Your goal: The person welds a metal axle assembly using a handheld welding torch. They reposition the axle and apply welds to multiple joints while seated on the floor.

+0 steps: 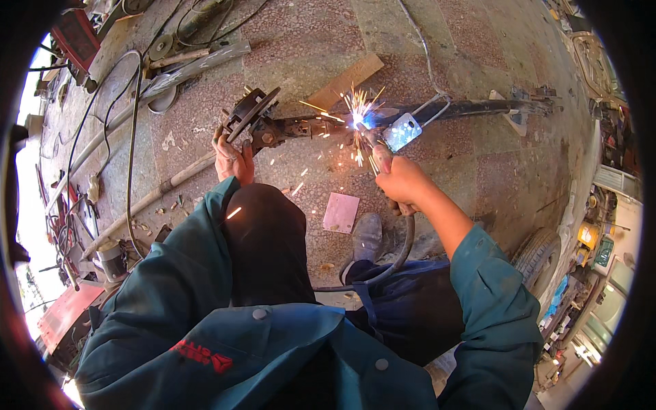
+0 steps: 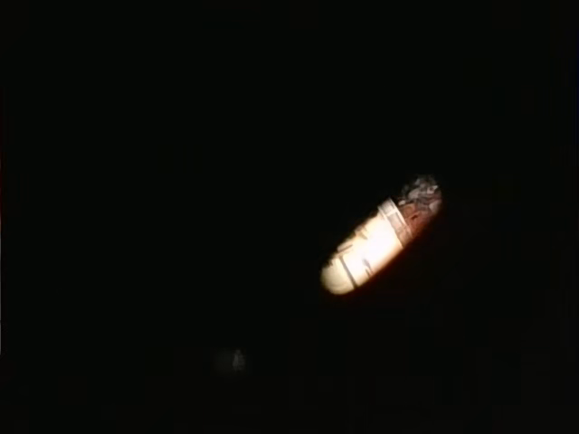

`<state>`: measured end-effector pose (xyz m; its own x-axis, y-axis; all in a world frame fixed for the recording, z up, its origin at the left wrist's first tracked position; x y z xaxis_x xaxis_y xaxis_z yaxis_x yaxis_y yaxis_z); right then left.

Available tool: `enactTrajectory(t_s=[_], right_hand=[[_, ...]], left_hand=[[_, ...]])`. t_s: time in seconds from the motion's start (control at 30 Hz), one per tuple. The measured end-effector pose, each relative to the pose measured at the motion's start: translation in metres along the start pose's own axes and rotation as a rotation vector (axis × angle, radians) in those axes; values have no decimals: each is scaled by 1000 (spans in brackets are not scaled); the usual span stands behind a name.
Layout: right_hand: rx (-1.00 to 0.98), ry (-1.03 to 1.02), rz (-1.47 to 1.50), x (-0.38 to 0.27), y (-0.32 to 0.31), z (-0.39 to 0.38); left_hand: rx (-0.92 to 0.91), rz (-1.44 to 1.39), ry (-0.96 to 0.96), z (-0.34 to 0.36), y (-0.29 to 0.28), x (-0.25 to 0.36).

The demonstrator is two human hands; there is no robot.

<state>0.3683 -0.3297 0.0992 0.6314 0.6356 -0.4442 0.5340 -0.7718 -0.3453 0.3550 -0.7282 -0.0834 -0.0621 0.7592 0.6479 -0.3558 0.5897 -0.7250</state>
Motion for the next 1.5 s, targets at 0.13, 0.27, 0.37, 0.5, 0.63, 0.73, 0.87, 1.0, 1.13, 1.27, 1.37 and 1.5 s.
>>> enactTrajectory(t_s=[0.13,0.27,0.37,0.5,0.63,0.73,0.87,1.0,1.13,1.27,1.37,1.5], right_hand=[[32,16,-39,-13,4,-6],[21,21,-34,-12,3,-6],[42,9,-35,-4,0,-5],[55,5,-21,-6,1,-6],[52,16,-20,-5,0,-7],[33,17,0,-8,2,-6],[13,19,23,-10,3,-9],[22,16,4,-9,2,-8],[32,7,-7,-7,-1,-5],[33,-21,-20,-6,1,0],[31,-30,-16,-6,-2,-3],[43,-36,-6,-13,2,-4]], left_hand=[[71,-3,54,2,4,-11],[97,-25,89,2,7,-8],[80,-17,81,2,5,-2],[104,-18,109,5,3,-7],[106,-43,102,3,7,-5],[60,-56,39,4,12,-20],[66,-62,50,2,13,-19],[81,-56,78,4,7,-10],[39,11,26,1,0,-3],[63,-35,73,2,2,-9],[15,-2,20,-1,2,1],[16,14,5,-1,-1,-2]])
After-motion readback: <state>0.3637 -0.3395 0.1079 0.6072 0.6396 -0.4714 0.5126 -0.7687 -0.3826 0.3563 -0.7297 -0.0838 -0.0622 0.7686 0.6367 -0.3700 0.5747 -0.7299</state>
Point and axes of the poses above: each hand's wrist, its own z-axis towards the middle knuckle, its own y-axis out of the palm, x = y × z, the point moved 2 cm from there along z, towards the middle knuckle, and after that the axes turned 10 degrees about -y, right-handed, at the moved point
